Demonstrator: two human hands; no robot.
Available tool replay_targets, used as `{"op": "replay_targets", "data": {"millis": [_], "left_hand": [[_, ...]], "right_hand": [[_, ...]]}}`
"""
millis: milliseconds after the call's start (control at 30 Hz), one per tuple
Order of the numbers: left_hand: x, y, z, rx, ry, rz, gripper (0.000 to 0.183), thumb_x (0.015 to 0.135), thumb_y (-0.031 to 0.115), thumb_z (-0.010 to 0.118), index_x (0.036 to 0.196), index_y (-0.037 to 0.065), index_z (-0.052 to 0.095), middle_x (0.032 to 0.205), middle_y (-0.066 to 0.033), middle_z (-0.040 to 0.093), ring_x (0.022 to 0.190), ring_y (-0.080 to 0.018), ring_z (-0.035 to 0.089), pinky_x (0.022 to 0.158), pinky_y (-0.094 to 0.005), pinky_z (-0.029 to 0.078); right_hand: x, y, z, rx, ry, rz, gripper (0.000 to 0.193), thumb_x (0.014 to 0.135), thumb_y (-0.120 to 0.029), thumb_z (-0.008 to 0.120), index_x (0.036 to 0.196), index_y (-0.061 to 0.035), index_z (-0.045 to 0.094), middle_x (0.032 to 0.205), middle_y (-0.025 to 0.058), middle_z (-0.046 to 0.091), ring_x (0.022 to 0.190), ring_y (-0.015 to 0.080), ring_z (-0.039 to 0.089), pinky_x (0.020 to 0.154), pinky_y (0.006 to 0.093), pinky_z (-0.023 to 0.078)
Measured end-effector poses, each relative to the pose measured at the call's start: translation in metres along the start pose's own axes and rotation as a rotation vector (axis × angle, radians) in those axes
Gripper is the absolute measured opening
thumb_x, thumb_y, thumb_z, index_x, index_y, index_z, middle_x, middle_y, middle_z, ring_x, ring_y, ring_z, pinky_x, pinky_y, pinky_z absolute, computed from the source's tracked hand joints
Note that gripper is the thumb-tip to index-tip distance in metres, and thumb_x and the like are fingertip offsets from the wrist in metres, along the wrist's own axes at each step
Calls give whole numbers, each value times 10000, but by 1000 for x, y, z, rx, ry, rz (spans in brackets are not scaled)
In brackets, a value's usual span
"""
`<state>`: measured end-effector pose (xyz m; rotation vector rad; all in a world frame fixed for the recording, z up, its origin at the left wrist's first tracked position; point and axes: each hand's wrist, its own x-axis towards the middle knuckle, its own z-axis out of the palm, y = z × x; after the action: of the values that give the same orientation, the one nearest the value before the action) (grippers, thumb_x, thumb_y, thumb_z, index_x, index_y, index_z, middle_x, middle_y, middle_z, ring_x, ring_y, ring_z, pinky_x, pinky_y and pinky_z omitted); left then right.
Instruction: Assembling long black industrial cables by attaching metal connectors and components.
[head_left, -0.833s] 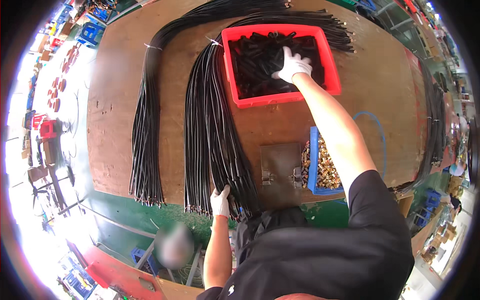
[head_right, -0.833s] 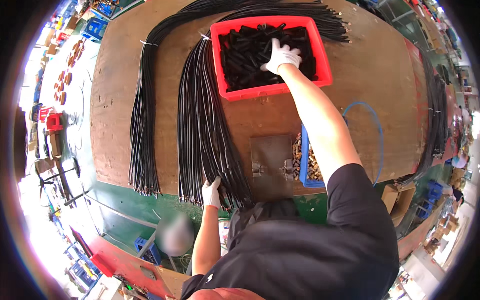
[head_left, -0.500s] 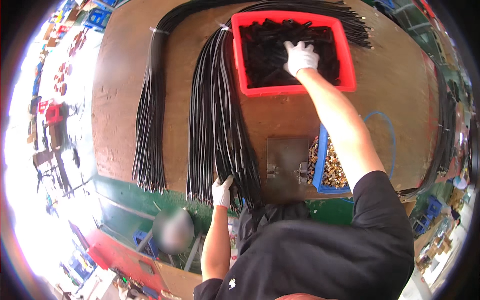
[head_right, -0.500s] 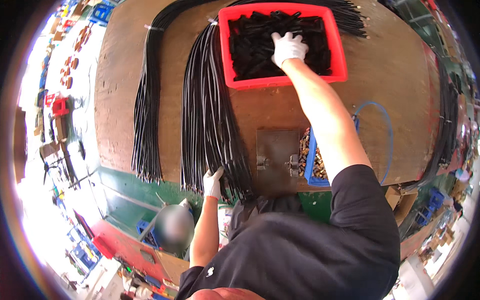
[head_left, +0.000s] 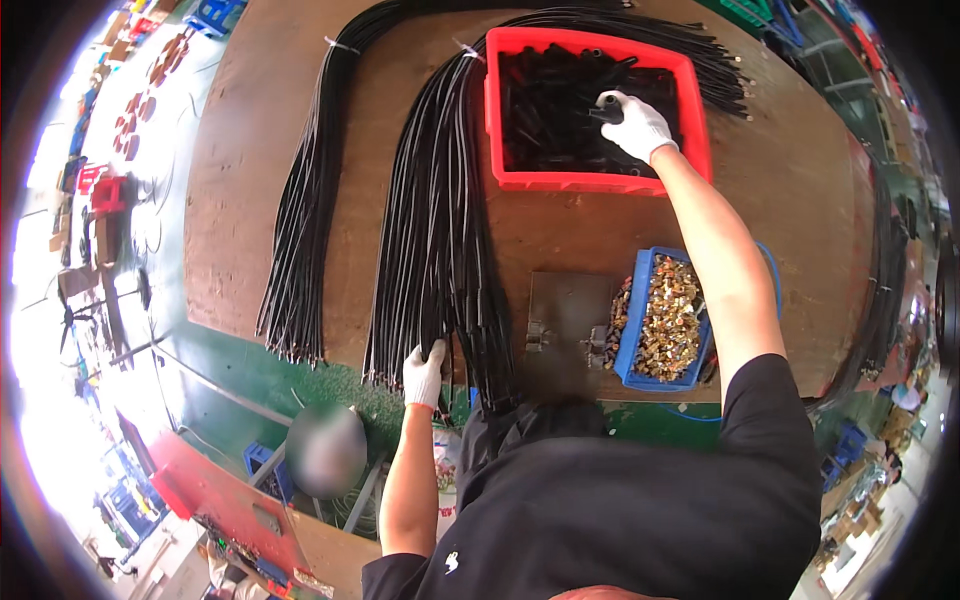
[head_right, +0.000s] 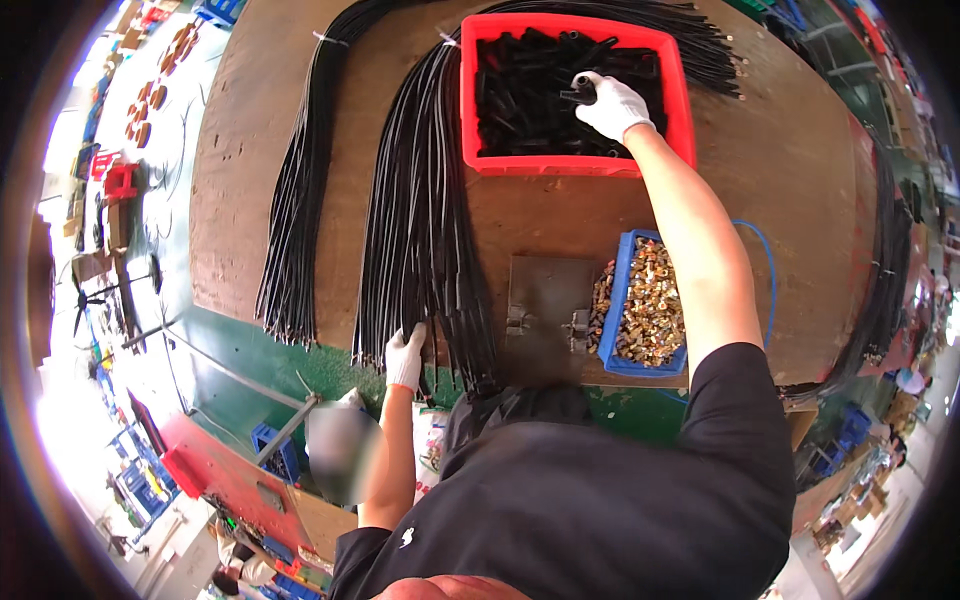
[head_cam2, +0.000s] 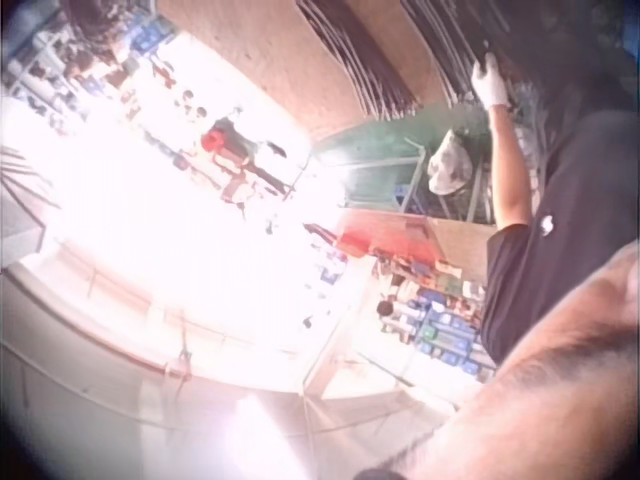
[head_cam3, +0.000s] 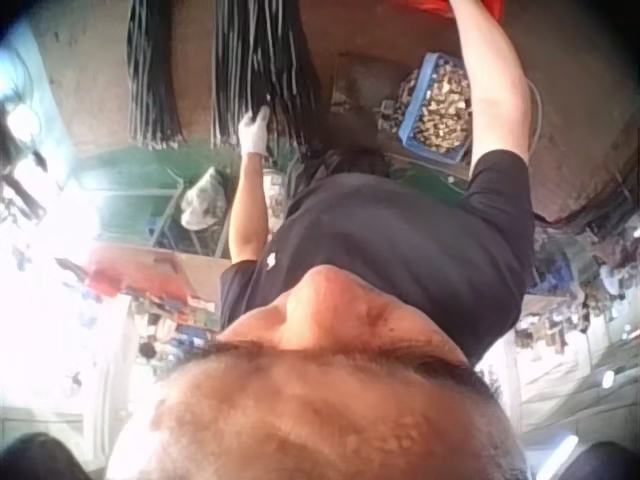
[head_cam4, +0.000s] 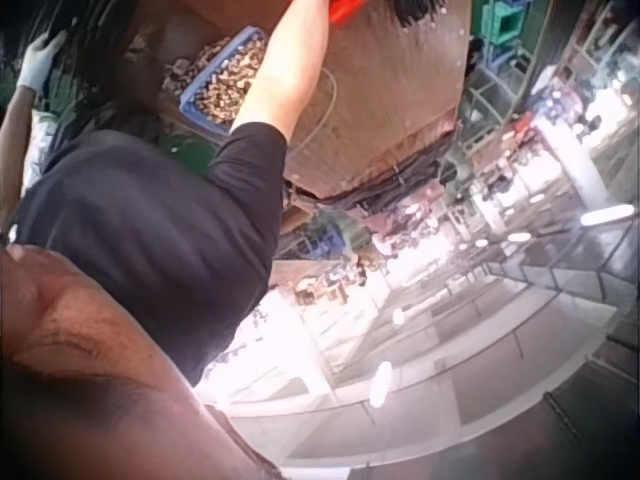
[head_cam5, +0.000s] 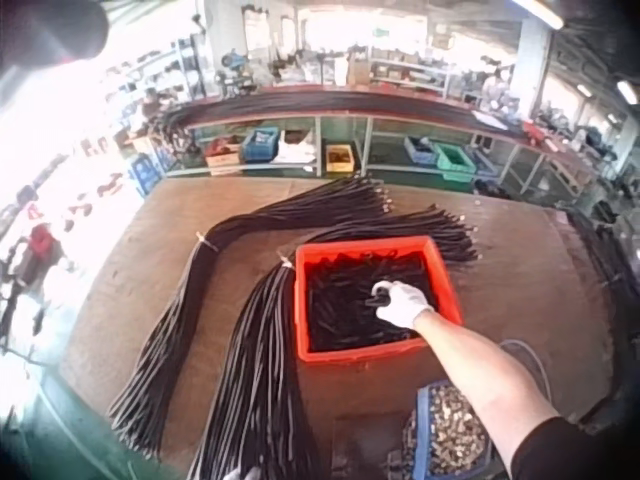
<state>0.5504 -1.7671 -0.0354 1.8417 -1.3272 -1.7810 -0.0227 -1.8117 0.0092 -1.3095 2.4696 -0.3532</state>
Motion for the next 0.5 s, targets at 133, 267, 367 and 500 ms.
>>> {"op": "replay_targets", "data": {"millis": [133, 267, 367, 500], "left_hand": [[2, 4, 4, -14, -32, 16, 242, 1007, 304, 718, 929, 76, 693, 700, 38, 608, 563, -66, 522, 510, -270, 422], [7, -3, 0, -32, -46, -51, 233, 1000, 285, 721, 1023, 53, 723, 763, 44, 646, 630, -57, 555, 556, -256, 443], [7, -1, -2, -80, -89, -102, 223, 1000, 280, 716, 1023, 58, 721, 761, 36, 648, 603, -64, 562, 538, -260, 452], [7, -5, -8, -60, -104, -119, 222, 1007, 288, 705, 1015, 67, 718, 770, 19, 664, 596, -73, 577, 548, -263, 483]], "right_hand": [[2, 15, -2, 237, 52, -32, 458, 807, -318, 754, 1250, -235, 677, 1102, 147, 742, 1111, 365, 695, 961, 450, 541], [-1, 16, -13, 704, 17, 93, 398, 850, -253, 781, 1228, -167, 690, 949, 71, 709, 795, 227, 659, 701, 368, 527], [-10, 10, -20, 1071, 66, 186, 309, 910, -189, 765, 1202, -120, 690, 837, 16, 647, 525, 95, 553, 452, 278, 436], [-26, 0, -36, 1288, 114, 224, 302, 909, -144, 746, 1203, -142, 674, 826, 19, 642, 579, 133, 605, 489, 285, 478]]}}
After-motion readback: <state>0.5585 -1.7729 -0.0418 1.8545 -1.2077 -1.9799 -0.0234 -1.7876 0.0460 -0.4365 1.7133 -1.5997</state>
